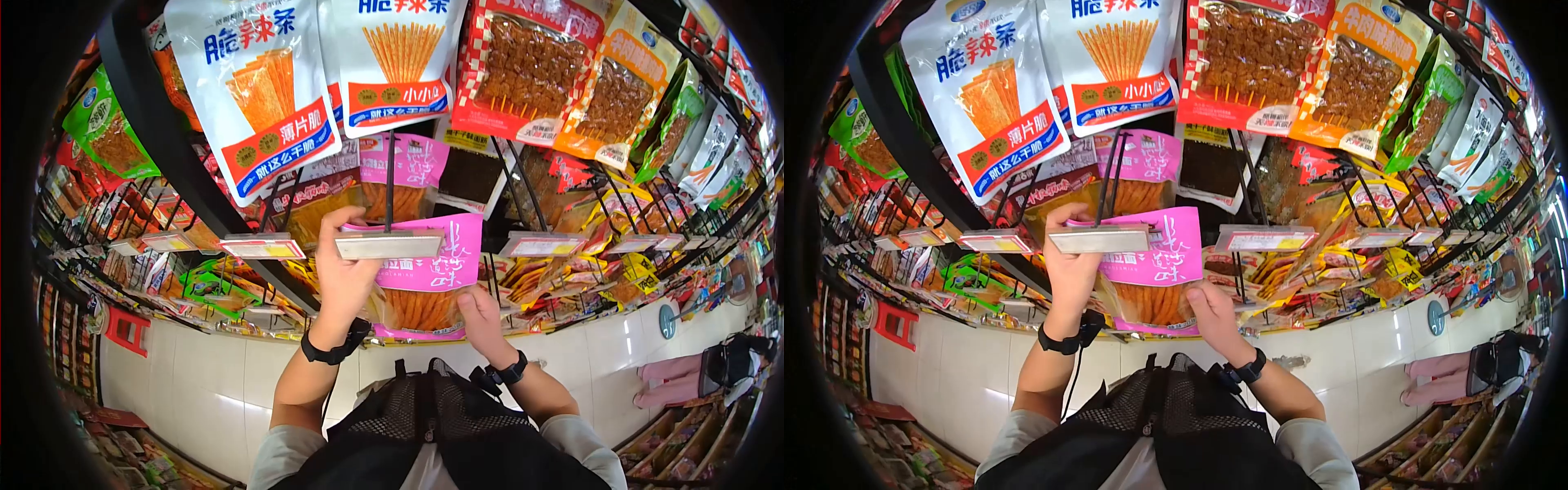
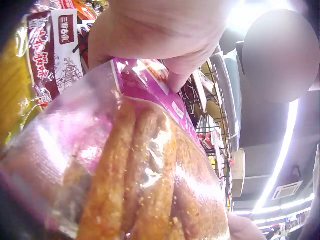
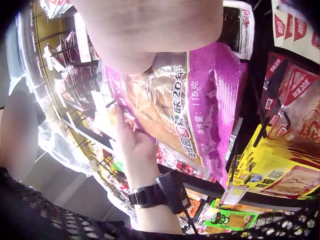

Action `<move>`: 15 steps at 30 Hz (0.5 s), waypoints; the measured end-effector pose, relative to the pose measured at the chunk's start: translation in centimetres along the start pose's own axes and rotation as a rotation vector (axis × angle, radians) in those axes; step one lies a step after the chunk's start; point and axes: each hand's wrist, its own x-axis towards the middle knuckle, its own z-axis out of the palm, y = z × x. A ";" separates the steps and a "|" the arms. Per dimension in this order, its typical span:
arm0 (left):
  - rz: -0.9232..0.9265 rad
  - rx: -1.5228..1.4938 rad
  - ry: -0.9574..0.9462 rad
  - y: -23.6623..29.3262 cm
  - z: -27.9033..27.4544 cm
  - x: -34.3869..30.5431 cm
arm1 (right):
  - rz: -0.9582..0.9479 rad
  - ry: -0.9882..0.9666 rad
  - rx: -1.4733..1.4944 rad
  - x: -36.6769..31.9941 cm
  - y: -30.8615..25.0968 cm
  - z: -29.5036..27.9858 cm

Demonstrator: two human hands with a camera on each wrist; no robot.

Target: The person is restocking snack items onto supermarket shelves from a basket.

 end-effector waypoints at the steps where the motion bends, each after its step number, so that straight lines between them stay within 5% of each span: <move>1: -0.013 -0.054 -0.018 0.0 -0.2 -0.3 | -0.005 -0.002 -0.020 -0.1 0.2 -0.2; 8: -0.242 -0.378 -0.046 -2.2 -2.4 -2.7 | 0.143 -0.055 0.017 -1.3 2.3 -1.7; 15: -0.195 -0.382 -0.082 -1.9 -2.8 -3.1 | 0.216 -0.043 0.073 -1.8 2.9 -1.6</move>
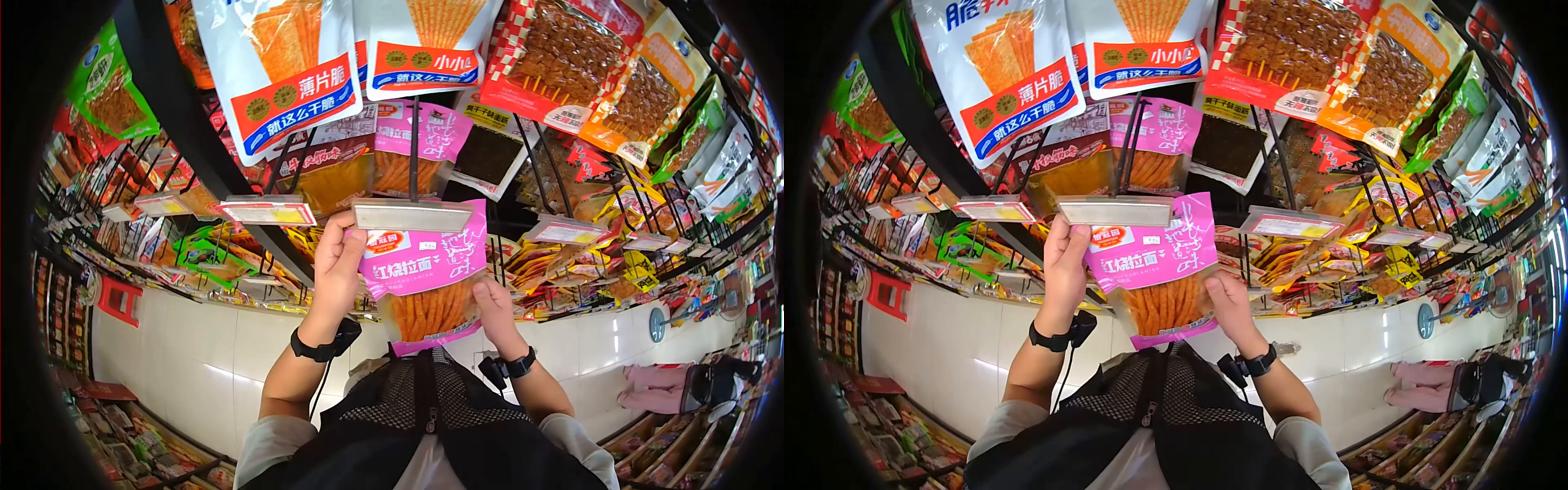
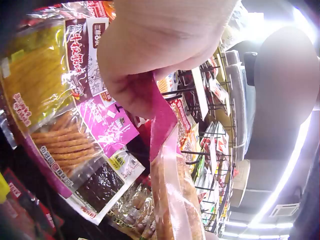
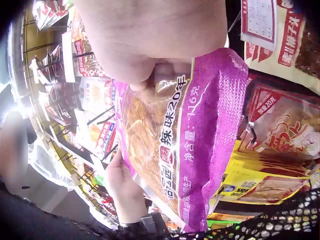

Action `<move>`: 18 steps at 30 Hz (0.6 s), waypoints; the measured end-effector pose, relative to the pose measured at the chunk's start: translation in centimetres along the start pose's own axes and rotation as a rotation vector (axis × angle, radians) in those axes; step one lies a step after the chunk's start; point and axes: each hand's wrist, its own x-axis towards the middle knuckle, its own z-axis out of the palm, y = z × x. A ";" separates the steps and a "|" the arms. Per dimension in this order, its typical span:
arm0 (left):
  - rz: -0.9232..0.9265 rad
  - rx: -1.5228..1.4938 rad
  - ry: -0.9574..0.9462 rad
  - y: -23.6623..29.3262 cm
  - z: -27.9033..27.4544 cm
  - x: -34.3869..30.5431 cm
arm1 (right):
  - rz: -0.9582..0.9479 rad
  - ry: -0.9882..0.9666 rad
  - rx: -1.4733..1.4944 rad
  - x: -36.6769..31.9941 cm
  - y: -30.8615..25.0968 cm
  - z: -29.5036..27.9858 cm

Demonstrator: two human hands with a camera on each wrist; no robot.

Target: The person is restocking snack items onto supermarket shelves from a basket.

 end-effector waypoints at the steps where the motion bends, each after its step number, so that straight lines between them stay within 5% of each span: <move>1: 0.017 -0.002 -0.008 0.1 0.0 0.0 | 0.013 0.003 0.016 0.0 0.0 0.1; 10: 0.147 0.063 0.039 2.2 0.9 1.1 | -0.159 0.064 -0.054 0.6 -2.8 2.4; 14: 0.436 0.541 0.181 1.7 1.4 3.8 | -0.167 0.082 -0.029 2.0 -3.1 3.6; 18: 0.386 0.658 0.147 1.6 2.3 4.5 | -0.174 0.108 -0.042 1.8 -3.4 4.1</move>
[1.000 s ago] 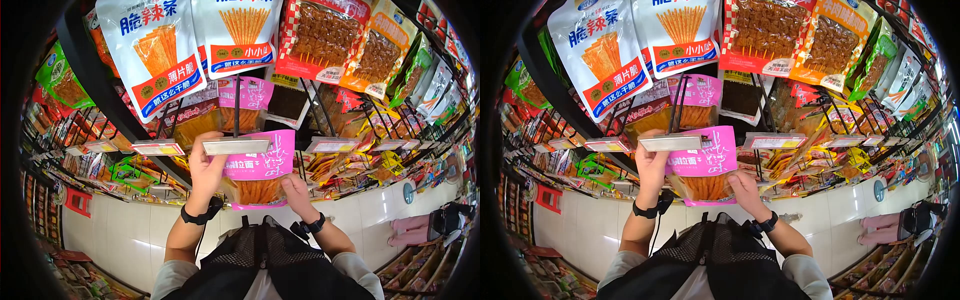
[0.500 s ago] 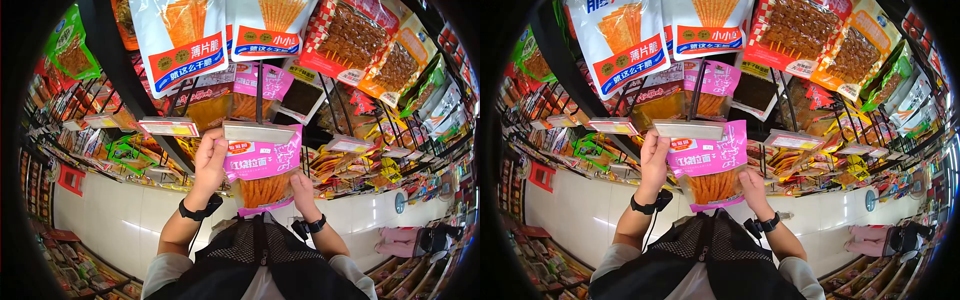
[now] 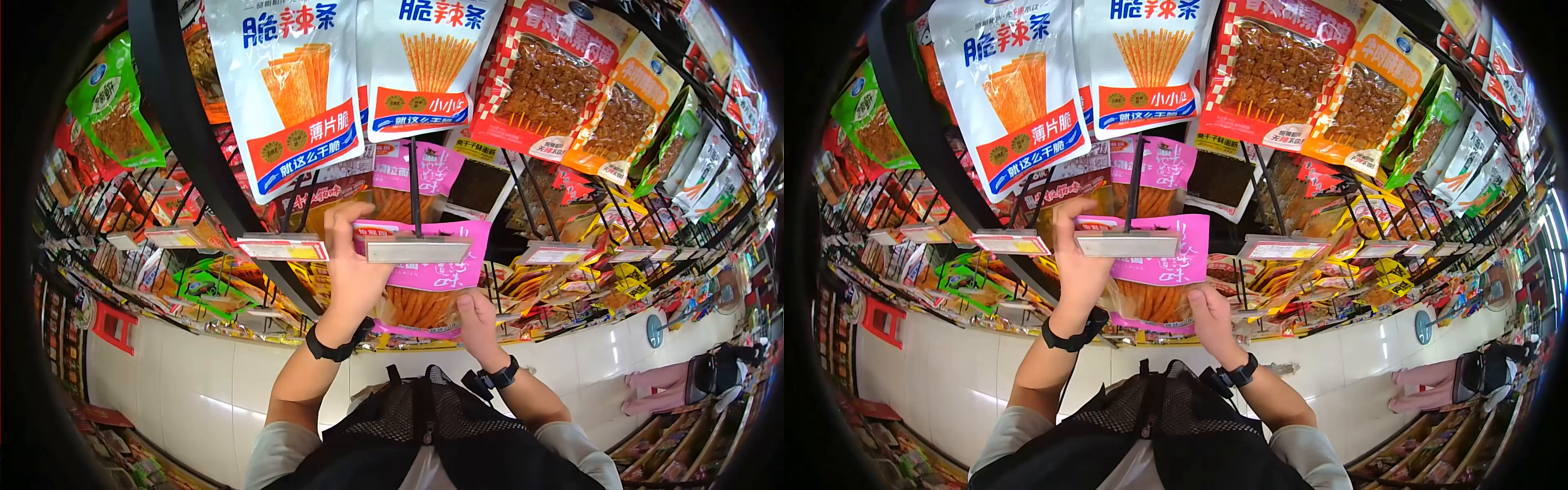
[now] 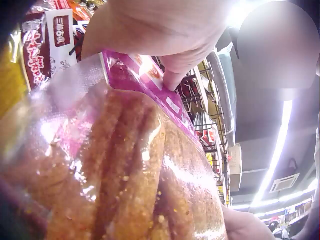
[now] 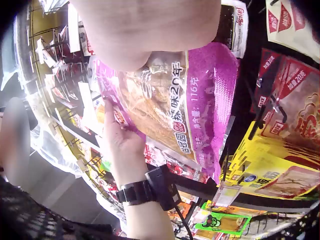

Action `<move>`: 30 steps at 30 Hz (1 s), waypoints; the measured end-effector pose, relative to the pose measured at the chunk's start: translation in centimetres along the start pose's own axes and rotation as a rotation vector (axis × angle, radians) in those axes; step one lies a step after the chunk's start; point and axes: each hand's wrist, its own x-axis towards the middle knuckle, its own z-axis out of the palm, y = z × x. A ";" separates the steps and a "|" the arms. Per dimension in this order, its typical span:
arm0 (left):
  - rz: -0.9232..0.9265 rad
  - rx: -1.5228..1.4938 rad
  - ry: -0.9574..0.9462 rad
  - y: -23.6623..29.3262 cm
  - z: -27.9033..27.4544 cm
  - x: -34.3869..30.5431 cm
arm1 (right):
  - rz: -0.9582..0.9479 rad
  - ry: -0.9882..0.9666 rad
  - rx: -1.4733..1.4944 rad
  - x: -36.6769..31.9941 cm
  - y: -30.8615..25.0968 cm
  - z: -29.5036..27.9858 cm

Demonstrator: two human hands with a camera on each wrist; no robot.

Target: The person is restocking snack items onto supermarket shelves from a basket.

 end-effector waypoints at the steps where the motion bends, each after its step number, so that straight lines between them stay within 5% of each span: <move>1: 0.059 0.015 0.011 0.0 0.0 0.2 | 0.032 0.001 0.029 -0.2 -0.1 0.0; 11: 0.261 0.010 0.007 -0.3 0.3 0.5 | 0.001 0.050 -0.057 0.0 0.1 -0.1; 16: 0.248 0.133 -0.153 -1.1 -0.1 1.1 | 0.050 0.085 0.024 0.5 0.8 0.5; 20: 0.341 0.252 -0.034 -2.6 -0.7 1.9 | 0.161 0.126 0.073 2.4 2.6 1.1; 23: -0.145 -0.248 -0.022 -5.1 -0.5 1.6 | 0.231 0.161 0.377 4.7 1.5 2.8; 24: -0.024 -0.148 -0.098 -7.4 -0.5 1.4 | 0.221 0.178 0.395 5.5 1.1 3.3; 27: -0.249 -0.232 -0.311 -8.2 -0.1 0.6 | 0.243 0.282 0.457 7.5 0.0 4.9; 30: -0.237 -0.235 -0.357 -10.6 0.1 0.1 | 0.189 0.243 0.382 9.9 5.6 4.0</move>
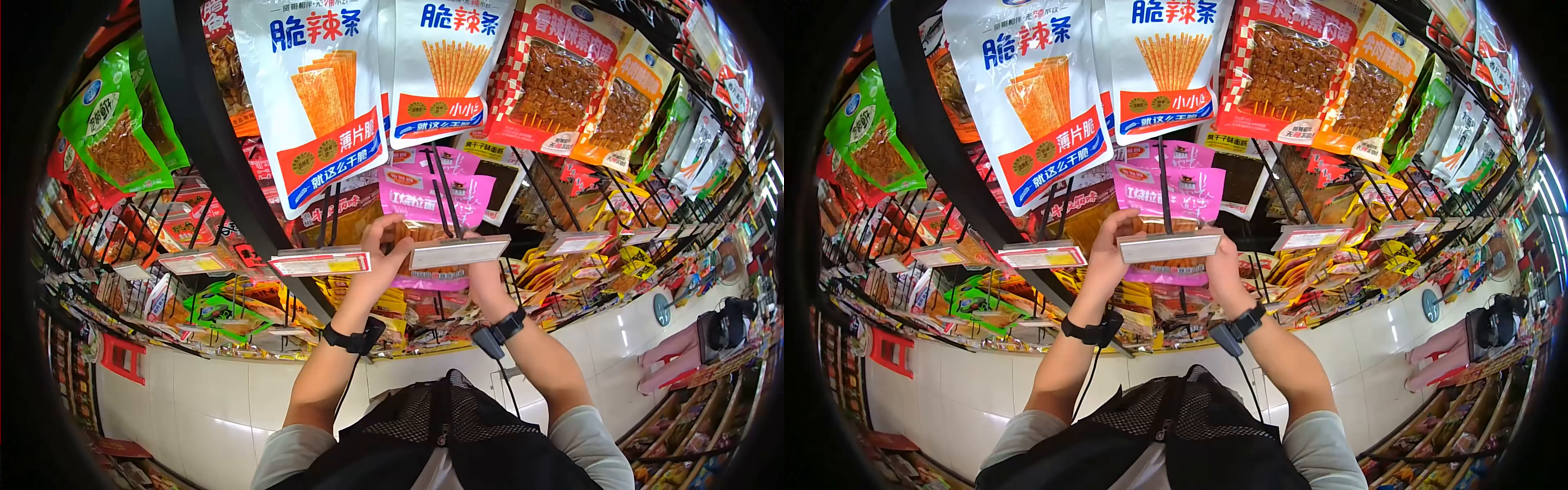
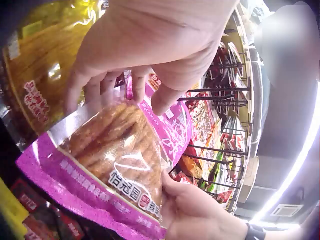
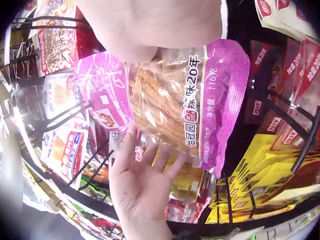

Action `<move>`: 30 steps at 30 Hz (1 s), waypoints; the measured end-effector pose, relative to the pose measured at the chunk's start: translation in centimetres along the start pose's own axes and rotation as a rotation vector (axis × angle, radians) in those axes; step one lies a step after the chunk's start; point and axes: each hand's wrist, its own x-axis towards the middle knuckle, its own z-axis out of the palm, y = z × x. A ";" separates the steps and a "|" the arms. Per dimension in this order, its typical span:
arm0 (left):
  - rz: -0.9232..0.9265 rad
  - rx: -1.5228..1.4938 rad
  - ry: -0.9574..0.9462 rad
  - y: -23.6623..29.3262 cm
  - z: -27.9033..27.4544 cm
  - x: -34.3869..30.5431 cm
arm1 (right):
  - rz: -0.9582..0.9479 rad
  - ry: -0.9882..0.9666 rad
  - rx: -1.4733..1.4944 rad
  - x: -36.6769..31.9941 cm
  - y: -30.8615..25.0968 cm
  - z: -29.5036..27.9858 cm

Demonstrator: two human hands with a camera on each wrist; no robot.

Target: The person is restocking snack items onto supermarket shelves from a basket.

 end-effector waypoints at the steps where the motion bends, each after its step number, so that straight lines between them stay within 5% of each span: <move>1: -0.008 -0.049 -0.010 -0.5 0.0 0.1 | -0.052 0.008 -0.019 0.7 0.3 0.2; 9: -0.048 -0.117 -0.023 -1.9 -0.5 0.4 | -0.093 0.003 -0.114 1.8 0.1 1.1; 14: 0.117 -0.045 -0.044 -1.6 -0.6 -0.9 | -0.357 -0.027 -0.383 0.4 -0.2 -0.2; 16: 0.004 -0.096 -0.036 -1.2 -0.5 -1.3 | -0.447 -0.062 -0.474 0.6 0.6 -1.2; 30: -0.158 -0.028 0.017 -2.3 0.8 -3.8 | -0.301 -0.086 -0.626 -2.8 -1.7 -4.2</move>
